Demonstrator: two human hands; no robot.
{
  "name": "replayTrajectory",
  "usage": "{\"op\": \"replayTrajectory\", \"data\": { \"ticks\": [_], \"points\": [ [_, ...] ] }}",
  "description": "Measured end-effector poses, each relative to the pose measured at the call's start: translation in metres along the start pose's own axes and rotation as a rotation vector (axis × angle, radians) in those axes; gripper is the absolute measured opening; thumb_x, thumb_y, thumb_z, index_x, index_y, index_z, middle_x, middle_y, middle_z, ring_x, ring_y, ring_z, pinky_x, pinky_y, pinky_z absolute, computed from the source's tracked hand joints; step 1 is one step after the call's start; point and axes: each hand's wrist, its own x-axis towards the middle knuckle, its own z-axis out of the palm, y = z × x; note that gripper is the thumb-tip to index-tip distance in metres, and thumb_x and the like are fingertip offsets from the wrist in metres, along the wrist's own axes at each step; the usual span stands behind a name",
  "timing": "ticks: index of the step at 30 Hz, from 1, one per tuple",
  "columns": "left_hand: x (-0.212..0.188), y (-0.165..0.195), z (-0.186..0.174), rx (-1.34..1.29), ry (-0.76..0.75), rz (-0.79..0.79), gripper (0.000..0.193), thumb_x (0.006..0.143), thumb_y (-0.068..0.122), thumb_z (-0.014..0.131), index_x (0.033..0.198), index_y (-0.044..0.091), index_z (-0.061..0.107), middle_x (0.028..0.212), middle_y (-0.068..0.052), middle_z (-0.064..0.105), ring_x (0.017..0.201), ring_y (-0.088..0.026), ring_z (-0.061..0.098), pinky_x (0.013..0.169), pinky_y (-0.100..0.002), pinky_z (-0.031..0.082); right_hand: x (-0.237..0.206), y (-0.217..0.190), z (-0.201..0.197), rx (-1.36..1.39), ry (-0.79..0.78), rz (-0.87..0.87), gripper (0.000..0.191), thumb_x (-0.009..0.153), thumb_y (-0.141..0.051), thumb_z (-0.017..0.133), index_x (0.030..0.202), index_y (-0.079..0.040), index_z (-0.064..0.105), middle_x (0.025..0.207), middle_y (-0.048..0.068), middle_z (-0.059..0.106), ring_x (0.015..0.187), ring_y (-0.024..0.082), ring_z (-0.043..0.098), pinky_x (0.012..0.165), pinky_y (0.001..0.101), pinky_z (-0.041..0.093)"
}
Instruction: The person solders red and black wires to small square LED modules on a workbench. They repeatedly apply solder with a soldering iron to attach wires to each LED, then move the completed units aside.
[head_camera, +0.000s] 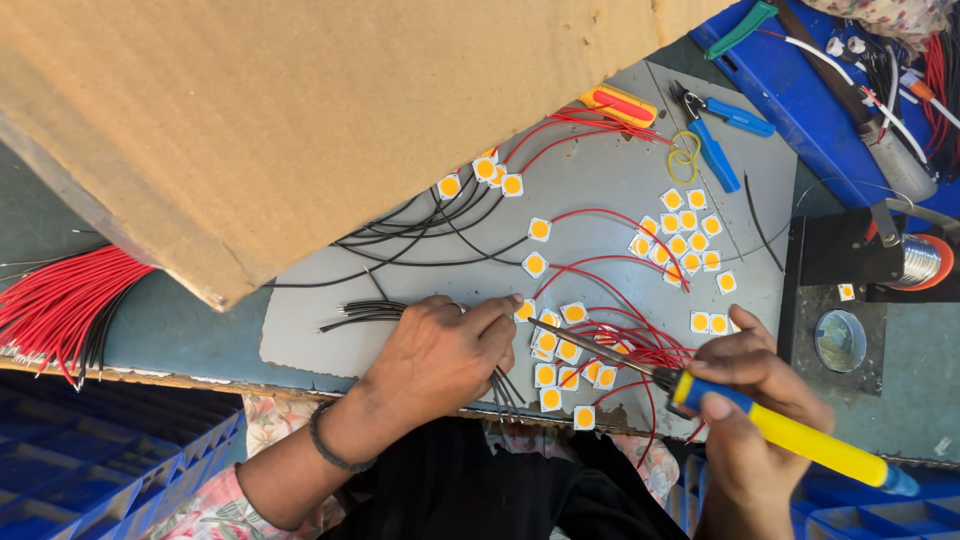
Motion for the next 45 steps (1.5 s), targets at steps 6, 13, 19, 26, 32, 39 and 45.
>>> {"op": "replayTrajectory", "data": {
  "ticks": [6, 13, 19, 26, 32, 39, 45],
  "points": [
    [-0.001, 0.003, -0.003, 0.034, 0.011, -0.01, 0.014, 0.079, 0.014, 0.072, 0.079, 0.002, 0.065, 0.113, -0.011, 0.074, 0.058, -0.021, 0.066, 0.058, -0.037, 0.053, 0.008, -0.009, 0.011, -0.146, -0.095, 0.003, 0.021, 0.088, -0.023, 0.072, 0.092, -0.003, 0.071, 0.081, 0.002, 0.07, 0.089, 0.014, 0.068, 0.127, 0.0446, 0.03],
    [0.0, 0.004, -0.003, 0.038, 0.0, -0.035, 0.017, 0.079, 0.016, 0.073, 0.081, 0.001, 0.065, 0.11, -0.011, 0.073, 0.054, -0.022, 0.065, 0.057, -0.037, 0.053, 0.015, -0.016, 0.015, -0.194, -0.15, -0.016, 0.019, 0.086, -0.022, 0.072, 0.091, -0.004, 0.07, 0.081, 0.002, 0.071, 0.088, 0.013, 0.068, 0.124, 0.0433, 0.03],
    [0.0, 0.006, -0.002, 0.05, -0.002, -0.048, 0.017, 0.08, 0.015, 0.072, 0.085, 0.0, 0.067, 0.111, -0.01, 0.073, 0.054, -0.023, 0.064, 0.056, -0.037, 0.053, 0.022, -0.03, 0.019, -0.267, -0.18, -0.041, 0.019, 0.082, -0.021, 0.072, 0.092, -0.005, 0.071, 0.078, 0.001, 0.07, 0.083, 0.012, 0.069, 0.122, 0.0424, 0.032],
    [-0.002, 0.011, 0.001, 0.058, 0.003, -0.073, 0.016, 0.079, 0.014, 0.071, 0.088, 0.0, 0.068, 0.107, -0.009, 0.071, 0.058, -0.025, 0.065, 0.06, -0.039, 0.054, 0.032, -0.053, 0.025, -0.421, -0.191, -0.09, 0.017, 0.074, -0.018, 0.073, 0.087, -0.008, 0.073, 0.083, 0.001, 0.069, 0.081, 0.012, 0.068, 0.121, 0.0441, 0.033],
    [-0.003, 0.015, 0.004, 0.036, -0.008, -0.093, 0.016, 0.079, 0.014, 0.072, 0.087, 0.001, 0.068, 0.11, -0.01, 0.071, 0.058, -0.025, 0.066, 0.06, -0.039, 0.053, 0.034, -0.057, 0.027, -0.395, -0.177, -0.066, 0.014, 0.074, -0.016, 0.073, 0.085, -0.008, 0.072, 0.082, 0.001, 0.07, 0.078, 0.012, 0.069, 0.121, 0.0435, 0.034],
    [-0.002, 0.016, 0.005, 0.025, 0.006, -0.107, 0.017, 0.08, 0.014, 0.073, 0.09, 0.001, 0.068, 0.11, -0.009, 0.072, 0.058, -0.025, 0.066, 0.06, -0.038, 0.053, 0.032, -0.057, 0.018, -0.356, -0.14, -0.053, 0.015, 0.077, -0.017, 0.072, 0.088, -0.007, 0.071, 0.078, 0.0, 0.07, 0.079, 0.012, 0.068, 0.116, 0.0405, 0.034],
    [-0.001, 0.018, 0.003, -0.015, -0.003, -0.132, 0.018, 0.078, 0.013, 0.074, 0.09, 0.001, 0.068, 0.111, -0.008, 0.073, 0.058, -0.025, 0.066, 0.06, -0.039, 0.054, 0.03, -0.056, 0.023, -0.358, -0.146, -0.033, 0.014, 0.074, -0.016, 0.073, 0.086, -0.007, 0.071, 0.079, 0.001, 0.07, 0.08, 0.013, 0.069, 0.122, 0.0438, 0.033]
  ]
}}
